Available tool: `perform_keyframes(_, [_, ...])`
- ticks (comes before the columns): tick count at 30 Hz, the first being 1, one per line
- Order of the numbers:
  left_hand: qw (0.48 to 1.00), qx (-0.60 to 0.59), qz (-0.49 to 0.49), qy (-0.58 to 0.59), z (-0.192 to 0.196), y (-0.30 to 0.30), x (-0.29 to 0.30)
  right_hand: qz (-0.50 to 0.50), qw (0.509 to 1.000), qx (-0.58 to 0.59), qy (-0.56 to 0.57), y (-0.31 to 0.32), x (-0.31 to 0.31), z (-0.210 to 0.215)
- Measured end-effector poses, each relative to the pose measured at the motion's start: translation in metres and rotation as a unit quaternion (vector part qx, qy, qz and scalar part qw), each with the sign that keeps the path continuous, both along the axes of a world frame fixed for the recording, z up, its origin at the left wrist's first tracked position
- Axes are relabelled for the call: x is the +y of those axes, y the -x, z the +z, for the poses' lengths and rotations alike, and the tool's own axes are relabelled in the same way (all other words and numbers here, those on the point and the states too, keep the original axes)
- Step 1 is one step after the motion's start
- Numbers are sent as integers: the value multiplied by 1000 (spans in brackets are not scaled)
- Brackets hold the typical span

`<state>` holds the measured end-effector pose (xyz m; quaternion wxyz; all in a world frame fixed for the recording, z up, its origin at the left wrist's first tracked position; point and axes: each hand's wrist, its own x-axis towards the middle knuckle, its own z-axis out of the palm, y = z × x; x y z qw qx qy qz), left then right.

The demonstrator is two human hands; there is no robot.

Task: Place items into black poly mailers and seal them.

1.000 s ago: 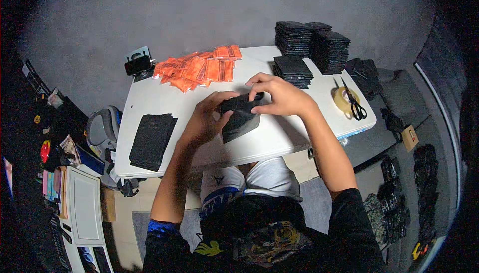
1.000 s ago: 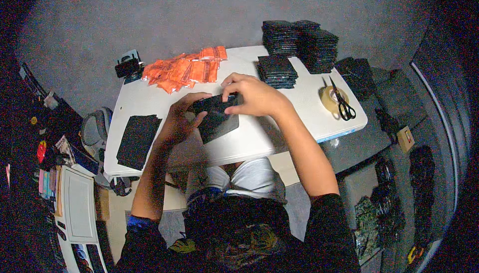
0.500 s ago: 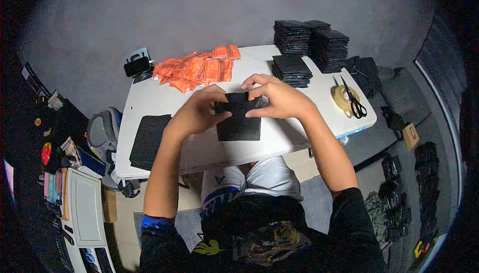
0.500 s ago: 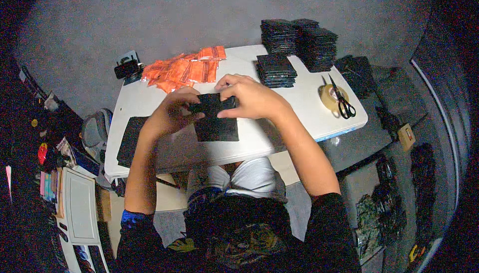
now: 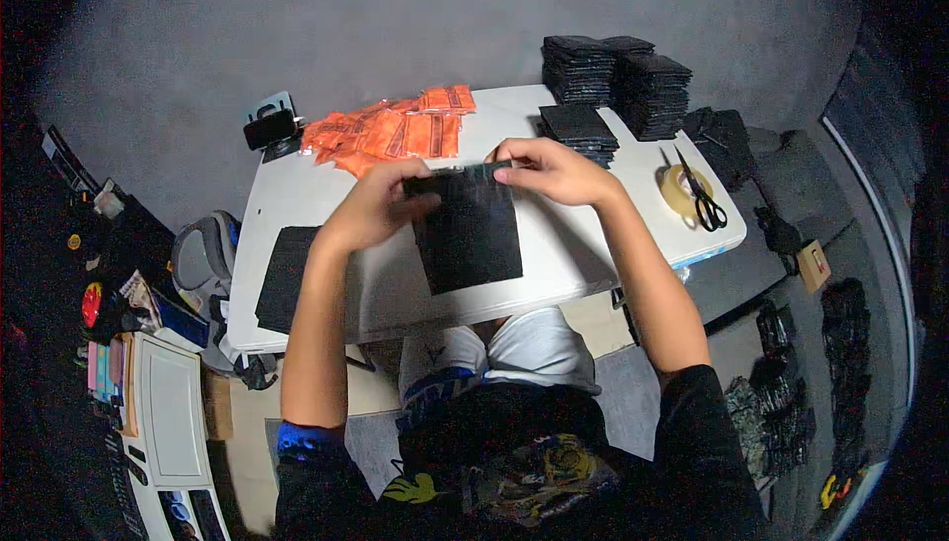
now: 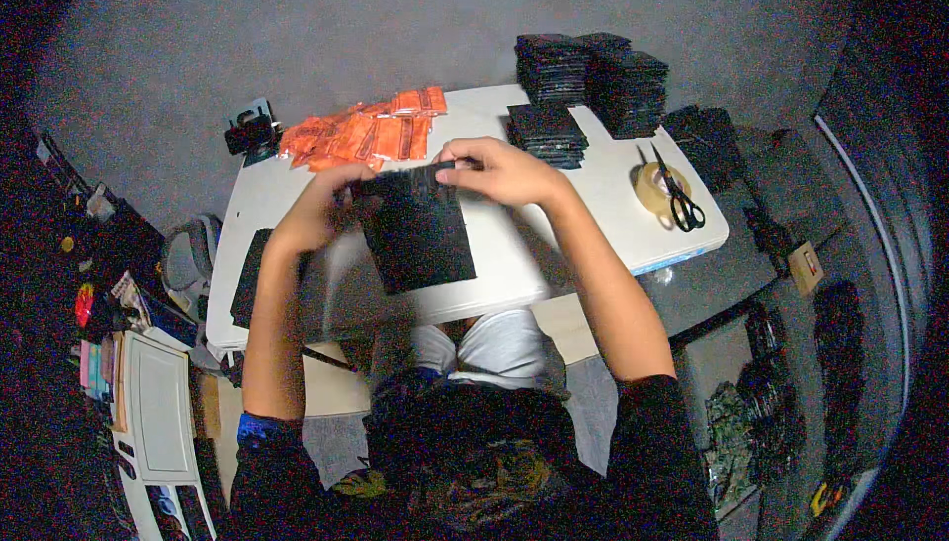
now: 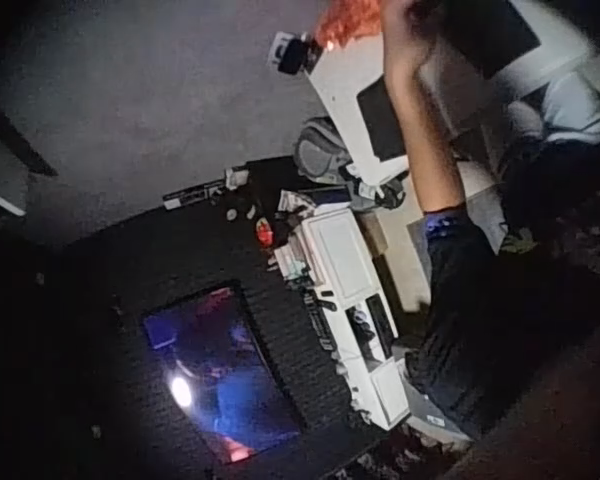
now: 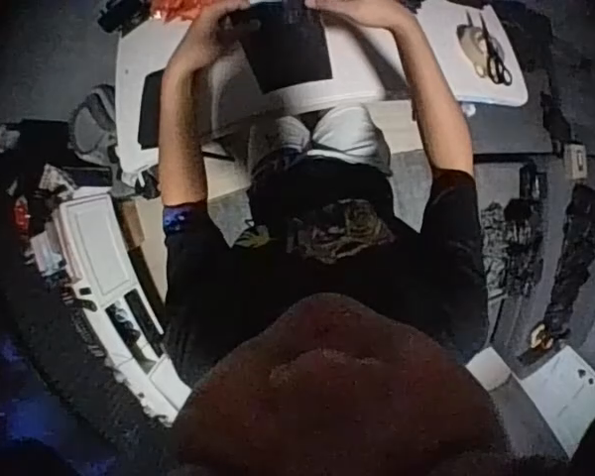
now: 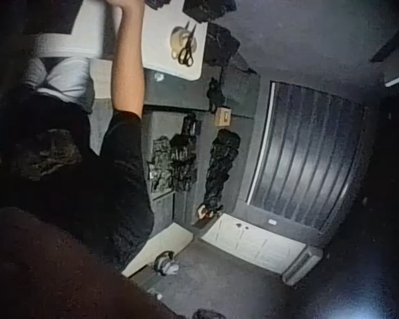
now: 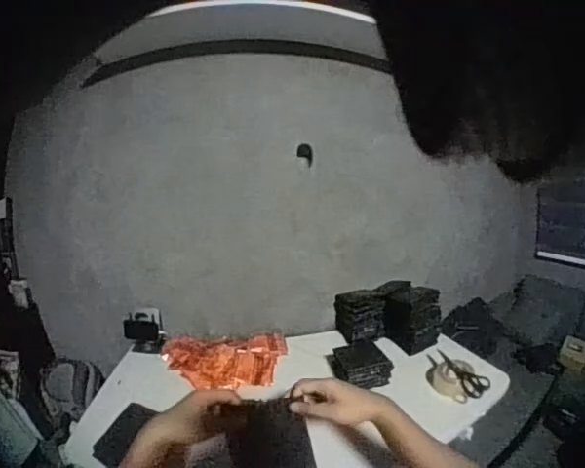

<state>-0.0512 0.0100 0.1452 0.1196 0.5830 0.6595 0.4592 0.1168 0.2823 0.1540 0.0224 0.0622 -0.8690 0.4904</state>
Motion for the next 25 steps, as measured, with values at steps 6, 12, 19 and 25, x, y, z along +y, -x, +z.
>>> perform_keyframes(6, [997,46,64,-16,-89,38,14,-155,968,154,-121,27,-11,-75])
perform_keyframes(12, [967,212,141,19,-122,-45,-3,-146,944,187,-231,-8,-75,-121])
perform_keyframes(19, [924,300,187,148,-171,-75,-9,-129,921,57,-363,-16,-123,-160])
perform_keyframes(25, [917,310,199,153,-173,-77,-7,-133,899,51,-415,-17,-121,-165])
